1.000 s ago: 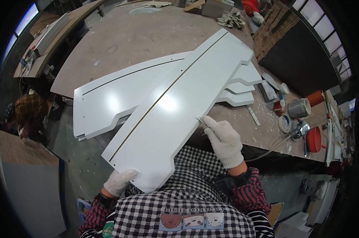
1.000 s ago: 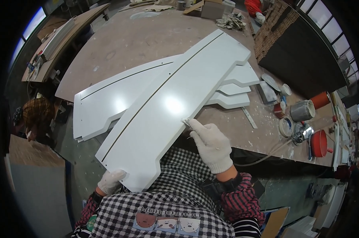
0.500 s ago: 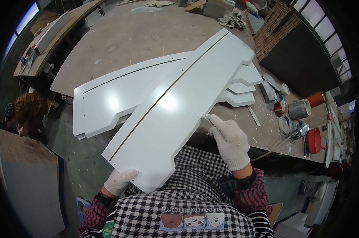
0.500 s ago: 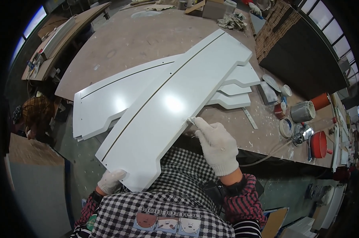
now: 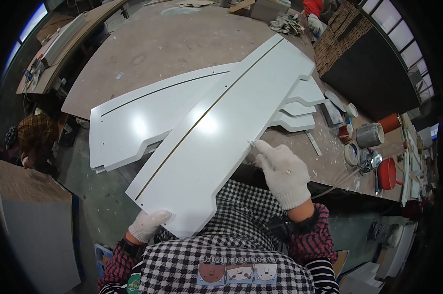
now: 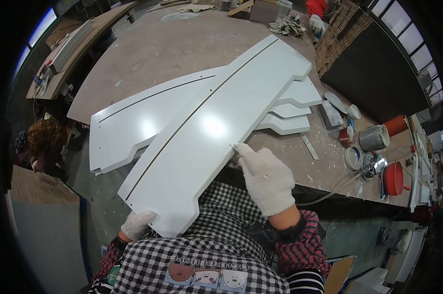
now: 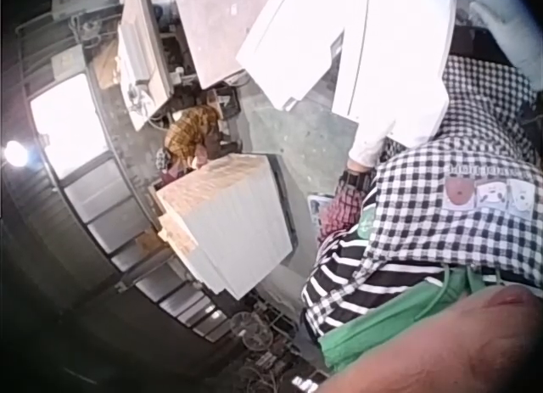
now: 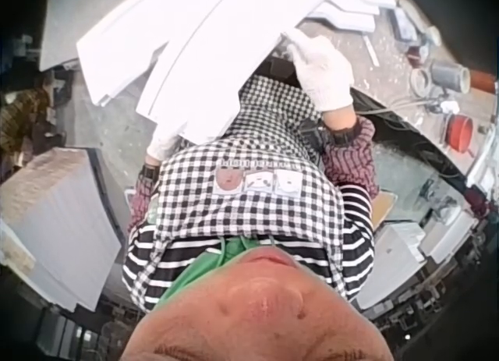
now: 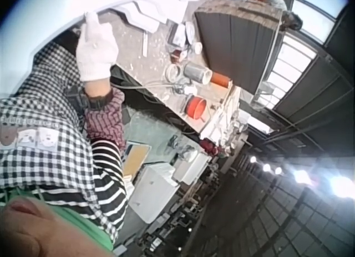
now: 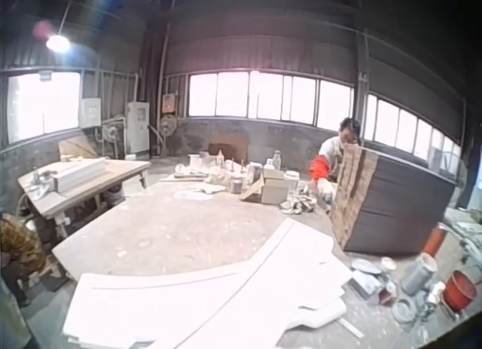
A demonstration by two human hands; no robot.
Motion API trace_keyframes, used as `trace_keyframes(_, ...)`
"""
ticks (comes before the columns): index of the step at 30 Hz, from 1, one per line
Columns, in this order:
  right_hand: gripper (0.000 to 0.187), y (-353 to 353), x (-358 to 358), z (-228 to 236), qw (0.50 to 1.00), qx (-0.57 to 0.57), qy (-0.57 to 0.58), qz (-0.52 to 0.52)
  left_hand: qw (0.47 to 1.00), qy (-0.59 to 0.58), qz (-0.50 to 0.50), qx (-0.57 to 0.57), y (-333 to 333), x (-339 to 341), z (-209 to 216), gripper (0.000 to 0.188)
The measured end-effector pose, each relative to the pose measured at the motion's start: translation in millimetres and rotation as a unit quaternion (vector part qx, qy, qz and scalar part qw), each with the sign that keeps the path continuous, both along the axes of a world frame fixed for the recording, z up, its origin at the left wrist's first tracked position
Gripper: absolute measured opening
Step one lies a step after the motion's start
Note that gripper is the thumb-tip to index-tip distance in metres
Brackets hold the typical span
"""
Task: Filling gaps with putty and then sanding wood furniture panels to a smooth finish.
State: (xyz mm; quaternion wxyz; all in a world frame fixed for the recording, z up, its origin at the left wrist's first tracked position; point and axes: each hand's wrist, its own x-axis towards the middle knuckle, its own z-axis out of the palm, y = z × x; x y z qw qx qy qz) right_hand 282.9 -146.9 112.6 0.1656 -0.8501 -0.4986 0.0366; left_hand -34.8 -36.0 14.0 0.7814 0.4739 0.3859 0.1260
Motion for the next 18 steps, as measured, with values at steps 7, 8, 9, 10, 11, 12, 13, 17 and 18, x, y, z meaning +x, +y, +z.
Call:
trace_keyframes(7, 0.028, -4.4, -10.5, -1.0, 1.0, -0.009, -0.001, 0.014, 1.0, 0.01, -0.019, 0.002, 0.4, -1.1, -0.7, 0.029)
trace_keyframes(8, 0.028, -5.2, -12.0, -0.9, 1.0, -0.007, 0.0, 0.016, 1.0, -0.003, -0.008, -0.007, -0.8, -0.2, 0.6, 0.028)
trace_keyframes(9, 0.028, -6.4, -13.4, -0.6, 1.0, -0.007, -0.001, 0.016, 1.0, -0.015, 0.003, -0.016, -1.5, 0.3, 1.5, 0.028)
trace_keyframes(10, 0.028, -7.8, -14.8, 0.1, 1.0, -0.012, 0.001, 0.018, 1.0, -0.016, 0.003, -0.016, -1.1, -0.1, 1.0, 0.028)
trace_keyframes(11, 0.027, -8.6, -16.3, 0.6, 1.0, -0.017, 0.002, 0.02, 0.999, -0.011, -0.005, -0.033, -0.1, -1.1, -0.9, 0.035)
trace_keyframes(12, 0.027, -8.8, -17.8, 2.0, 1.0, -0.016, 0.001, 0.02, 0.999, -0.005, -0.013, -0.05, 0.9, -2.2, -2.9, 0.042)
trace_keyframes(13, 0.027, -8.9, -19.4, 4.0, 0.999, -0.031, 0.006, 0.023, 0.999, -0.006, -0.013, -0.05, 1.6, -3.5, -4.8, 0.042)
trace_keyframes(17, 0.027, -11.8, -21.3, 5.1, 0.998, -0.035, 0.019, 0.04, 0.999, 0.014, -0.033, -0.032, 2.9, -3.4, -6.0, 0.043)
trace_keyframes(18, 0.027, -12.3, -21.1, 4.8, 0.998, -0.035, 0.018, 0.039, 0.999, 0.002, -0.029, -0.03, 2.9, -2.9, -6.4, 0.043)
